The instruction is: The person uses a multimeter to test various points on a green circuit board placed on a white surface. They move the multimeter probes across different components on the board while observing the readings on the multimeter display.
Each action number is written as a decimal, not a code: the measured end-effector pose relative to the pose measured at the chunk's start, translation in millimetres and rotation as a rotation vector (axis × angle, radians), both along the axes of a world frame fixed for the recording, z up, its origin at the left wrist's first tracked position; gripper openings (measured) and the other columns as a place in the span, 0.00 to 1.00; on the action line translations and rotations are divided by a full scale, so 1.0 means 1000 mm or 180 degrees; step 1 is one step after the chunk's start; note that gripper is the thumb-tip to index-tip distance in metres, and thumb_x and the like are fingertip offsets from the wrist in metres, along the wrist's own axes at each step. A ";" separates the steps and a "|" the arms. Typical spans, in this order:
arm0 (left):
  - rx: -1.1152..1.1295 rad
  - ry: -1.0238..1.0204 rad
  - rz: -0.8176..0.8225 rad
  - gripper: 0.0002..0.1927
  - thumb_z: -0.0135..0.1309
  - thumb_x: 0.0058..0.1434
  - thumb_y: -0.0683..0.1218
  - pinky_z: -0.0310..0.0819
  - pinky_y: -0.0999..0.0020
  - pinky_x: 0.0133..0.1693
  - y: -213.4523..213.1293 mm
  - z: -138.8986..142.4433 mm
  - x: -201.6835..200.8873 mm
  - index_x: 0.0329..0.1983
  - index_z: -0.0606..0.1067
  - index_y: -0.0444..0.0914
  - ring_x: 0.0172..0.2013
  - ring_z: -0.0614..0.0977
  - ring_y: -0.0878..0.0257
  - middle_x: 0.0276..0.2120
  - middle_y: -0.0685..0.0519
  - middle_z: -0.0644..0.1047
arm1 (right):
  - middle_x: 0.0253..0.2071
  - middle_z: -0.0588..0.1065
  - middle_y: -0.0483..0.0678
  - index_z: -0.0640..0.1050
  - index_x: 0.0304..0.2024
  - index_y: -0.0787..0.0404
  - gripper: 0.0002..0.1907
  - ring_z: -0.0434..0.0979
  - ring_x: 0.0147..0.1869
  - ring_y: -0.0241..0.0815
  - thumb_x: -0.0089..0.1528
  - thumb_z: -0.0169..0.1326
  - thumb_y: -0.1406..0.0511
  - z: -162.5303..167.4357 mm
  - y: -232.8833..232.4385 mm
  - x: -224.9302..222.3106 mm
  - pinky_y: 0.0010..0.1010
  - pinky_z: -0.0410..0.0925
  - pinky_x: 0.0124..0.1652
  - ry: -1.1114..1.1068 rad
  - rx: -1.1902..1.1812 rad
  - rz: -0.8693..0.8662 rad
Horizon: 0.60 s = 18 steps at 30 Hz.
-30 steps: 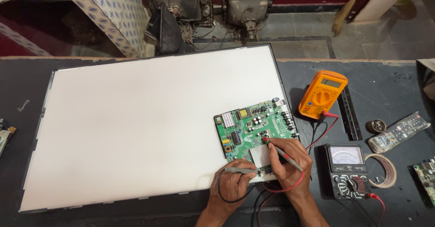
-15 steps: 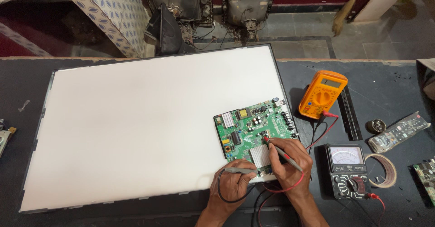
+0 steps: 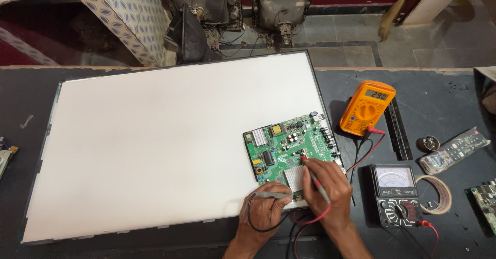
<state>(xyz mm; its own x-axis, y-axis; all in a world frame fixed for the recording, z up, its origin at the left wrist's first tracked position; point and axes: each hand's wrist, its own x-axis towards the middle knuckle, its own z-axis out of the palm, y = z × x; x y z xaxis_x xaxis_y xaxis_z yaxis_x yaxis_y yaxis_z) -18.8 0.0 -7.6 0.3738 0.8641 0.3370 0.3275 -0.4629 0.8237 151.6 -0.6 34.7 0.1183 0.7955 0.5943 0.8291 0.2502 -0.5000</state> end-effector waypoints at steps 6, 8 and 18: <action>-0.0247 -0.0087 -0.0062 0.11 0.54 0.68 0.47 0.79 0.54 0.49 0.000 -0.001 -0.001 0.37 0.79 0.34 0.46 0.84 0.48 0.39 0.51 0.83 | 0.42 0.81 0.58 0.81 0.40 0.71 0.11 0.83 0.44 0.53 0.53 0.61 0.75 0.001 -0.004 -0.005 0.37 0.75 0.42 0.0000 -0.0165 -0.0006; -0.0139 -0.0073 -0.0060 0.11 0.54 0.68 0.47 0.79 0.54 0.49 0.000 -0.001 -0.001 0.37 0.78 0.34 0.47 0.84 0.47 0.39 0.51 0.83 | 0.42 0.81 0.56 0.81 0.40 0.69 0.09 0.84 0.44 0.51 0.56 0.60 0.75 0.002 -0.001 -0.002 0.36 0.75 0.43 0.0189 -0.0170 -0.0023; -0.0873 -0.0020 -0.0029 0.11 0.55 0.65 0.48 0.80 0.56 0.44 0.001 0.010 -0.002 0.39 0.78 0.34 0.41 0.84 0.48 0.37 0.49 0.81 | 0.35 0.83 0.54 0.82 0.39 0.67 0.05 0.86 0.36 0.43 0.59 0.60 0.73 0.016 -0.009 -0.008 0.29 0.75 0.36 0.1001 -0.0313 -0.0420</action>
<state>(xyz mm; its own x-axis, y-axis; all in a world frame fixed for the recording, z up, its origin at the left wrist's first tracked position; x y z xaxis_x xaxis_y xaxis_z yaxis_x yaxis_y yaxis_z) -20.6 1.4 2.6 0.3805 0.9201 0.0931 0.3188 -0.2250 0.9207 143.4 -10.0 50.2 0.3889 0.8128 0.4337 0.6527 0.0892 -0.7523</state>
